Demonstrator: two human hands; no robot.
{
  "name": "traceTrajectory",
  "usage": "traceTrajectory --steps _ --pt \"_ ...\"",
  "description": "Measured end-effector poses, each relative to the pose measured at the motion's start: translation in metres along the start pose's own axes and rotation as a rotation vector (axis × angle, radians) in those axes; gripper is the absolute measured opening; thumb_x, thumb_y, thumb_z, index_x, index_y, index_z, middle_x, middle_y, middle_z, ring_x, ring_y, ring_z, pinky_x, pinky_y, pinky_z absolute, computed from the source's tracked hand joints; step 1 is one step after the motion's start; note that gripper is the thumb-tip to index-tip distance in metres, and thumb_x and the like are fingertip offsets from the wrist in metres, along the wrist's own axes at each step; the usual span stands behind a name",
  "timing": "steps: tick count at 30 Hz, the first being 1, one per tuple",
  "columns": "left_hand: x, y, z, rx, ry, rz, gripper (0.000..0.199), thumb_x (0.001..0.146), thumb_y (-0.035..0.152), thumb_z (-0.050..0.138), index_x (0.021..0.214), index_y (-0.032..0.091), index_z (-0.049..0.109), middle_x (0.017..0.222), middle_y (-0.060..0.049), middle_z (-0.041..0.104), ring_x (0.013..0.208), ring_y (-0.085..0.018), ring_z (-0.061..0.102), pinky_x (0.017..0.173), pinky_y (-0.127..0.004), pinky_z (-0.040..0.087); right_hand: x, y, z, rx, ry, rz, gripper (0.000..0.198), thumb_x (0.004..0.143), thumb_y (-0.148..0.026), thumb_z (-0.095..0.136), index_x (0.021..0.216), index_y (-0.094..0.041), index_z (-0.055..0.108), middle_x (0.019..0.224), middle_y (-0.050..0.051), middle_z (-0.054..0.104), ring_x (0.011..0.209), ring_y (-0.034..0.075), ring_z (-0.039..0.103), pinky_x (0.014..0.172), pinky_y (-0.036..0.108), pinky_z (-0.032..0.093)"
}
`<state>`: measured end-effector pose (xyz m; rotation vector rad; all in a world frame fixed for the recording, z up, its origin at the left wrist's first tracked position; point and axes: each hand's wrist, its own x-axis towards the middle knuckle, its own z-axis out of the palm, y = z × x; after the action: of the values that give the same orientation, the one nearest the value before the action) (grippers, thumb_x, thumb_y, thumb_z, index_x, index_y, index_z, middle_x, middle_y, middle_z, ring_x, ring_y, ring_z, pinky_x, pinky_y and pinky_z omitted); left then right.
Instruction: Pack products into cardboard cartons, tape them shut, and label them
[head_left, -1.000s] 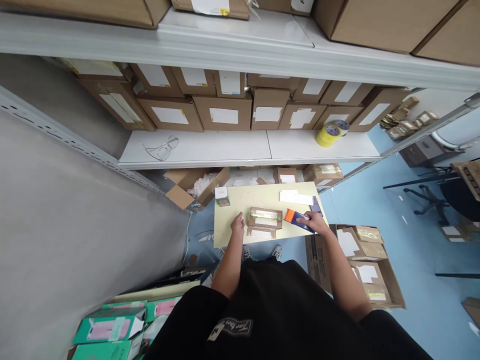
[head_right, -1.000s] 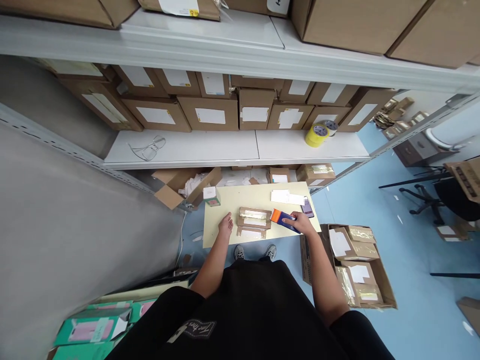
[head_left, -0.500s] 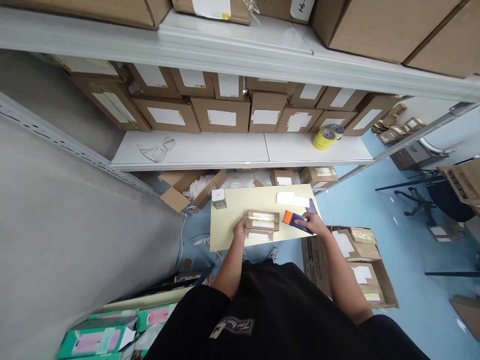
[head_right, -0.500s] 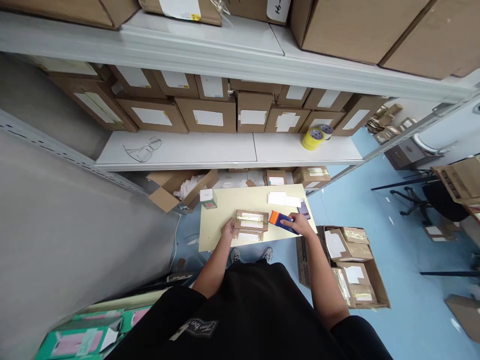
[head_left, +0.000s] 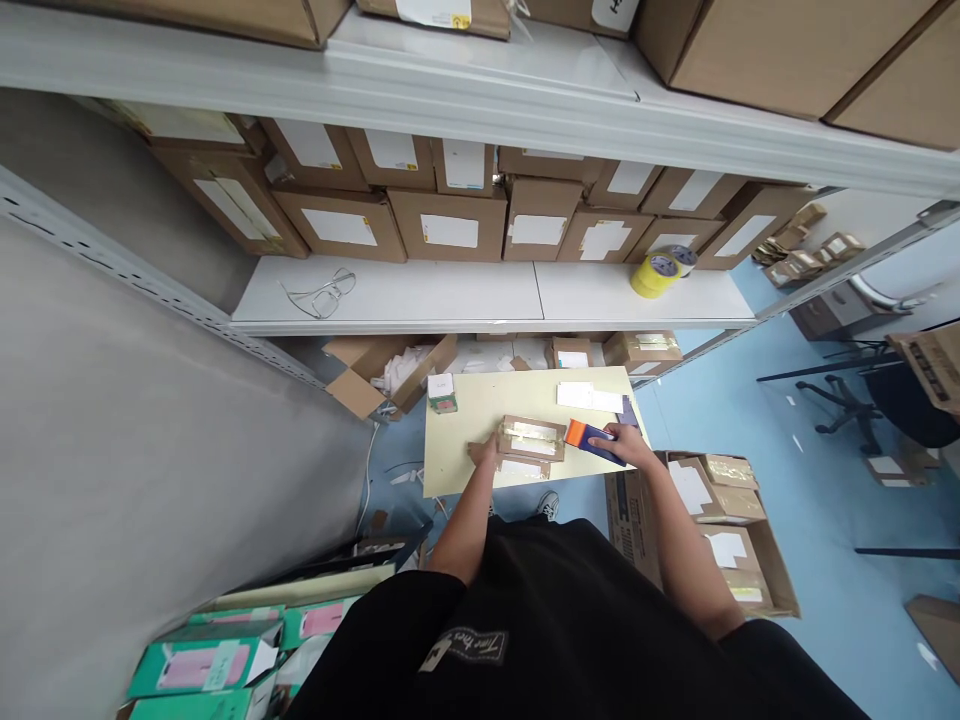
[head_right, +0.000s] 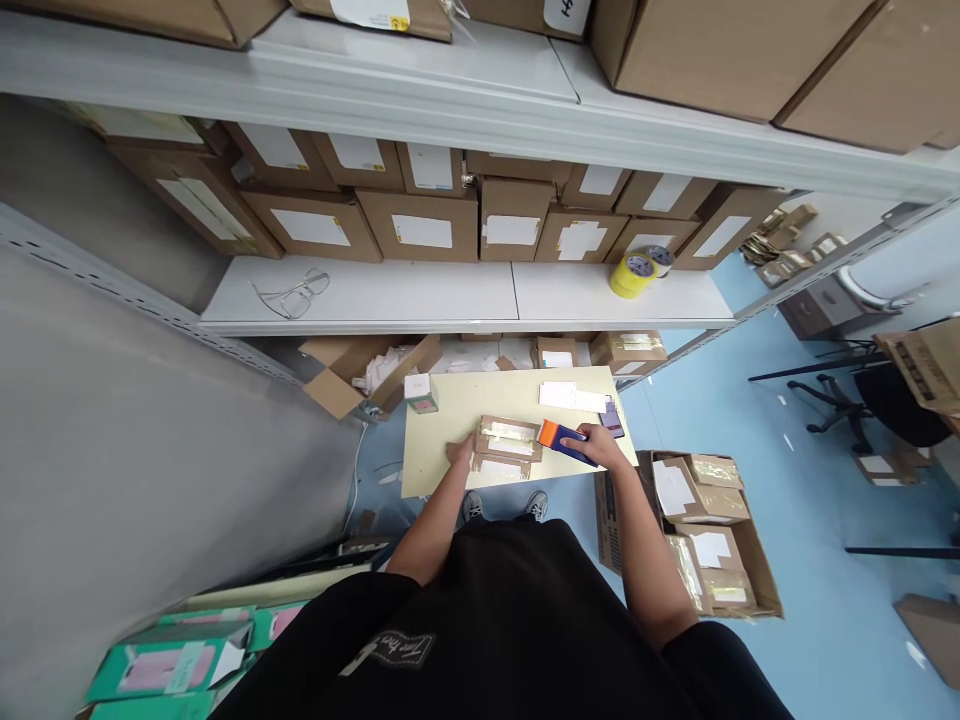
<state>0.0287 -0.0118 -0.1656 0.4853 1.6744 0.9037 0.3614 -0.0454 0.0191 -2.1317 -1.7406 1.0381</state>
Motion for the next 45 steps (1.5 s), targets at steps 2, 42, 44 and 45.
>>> traceTrajectory --steps 2,42,44,45 --pt "-0.004 0.001 -0.006 0.085 0.068 0.016 0.067 0.069 0.033 0.080 0.129 0.008 0.062 0.130 -0.025 0.064 0.129 -0.041 0.058 0.098 -0.043 0.049 0.000 0.002 -0.001 -0.001 -0.002 0.000 0.052 0.071 -0.072 0.073 0.065 -0.023 0.057 0.061 -0.001 0.058 0.061 0.018 0.052 0.057 0.030 0.033" --pt "0.018 0.017 0.019 0.626 -0.381 0.316 0.073 0.092 0.055 0.066 0.153 0.018 0.048 0.157 -0.017 0.050 0.146 -0.033 0.048 0.117 -0.039 0.037 0.036 0.092 0.036 -0.122 -0.083 0.141 0.055 0.074 -0.075 0.071 0.070 -0.020 0.065 0.072 0.008 0.070 0.066 0.020 0.061 0.057 0.028 0.035" --pt "0.014 0.010 0.027 0.724 -0.304 0.278 0.065 0.100 0.055 0.052 0.153 0.017 0.047 0.149 -0.017 0.059 0.137 -0.032 0.057 0.112 -0.039 0.043 0.036 0.090 0.036 -0.139 -0.099 0.164 0.055 0.075 -0.074 0.071 0.073 -0.019 0.068 0.075 0.008 0.072 0.069 0.021 0.063 0.057 0.027 0.036" --pt "0.012 0.007 0.030 0.760 -0.278 0.282 0.062 0.103 0.054 0.047 0.153 0.017 0.048 0.145 -0.017 0.063 0.133 -0.031 0.061 0.110 -0.038 0.045 0.037 0.088 0.037 -0.149 -0.107 0.179 0.054 0.076 -0.073 0.072 0.075 -0.019 0.069 0.076 0.009 0.073 0.070 0.021 0.064 0.058 0.027 0.036"
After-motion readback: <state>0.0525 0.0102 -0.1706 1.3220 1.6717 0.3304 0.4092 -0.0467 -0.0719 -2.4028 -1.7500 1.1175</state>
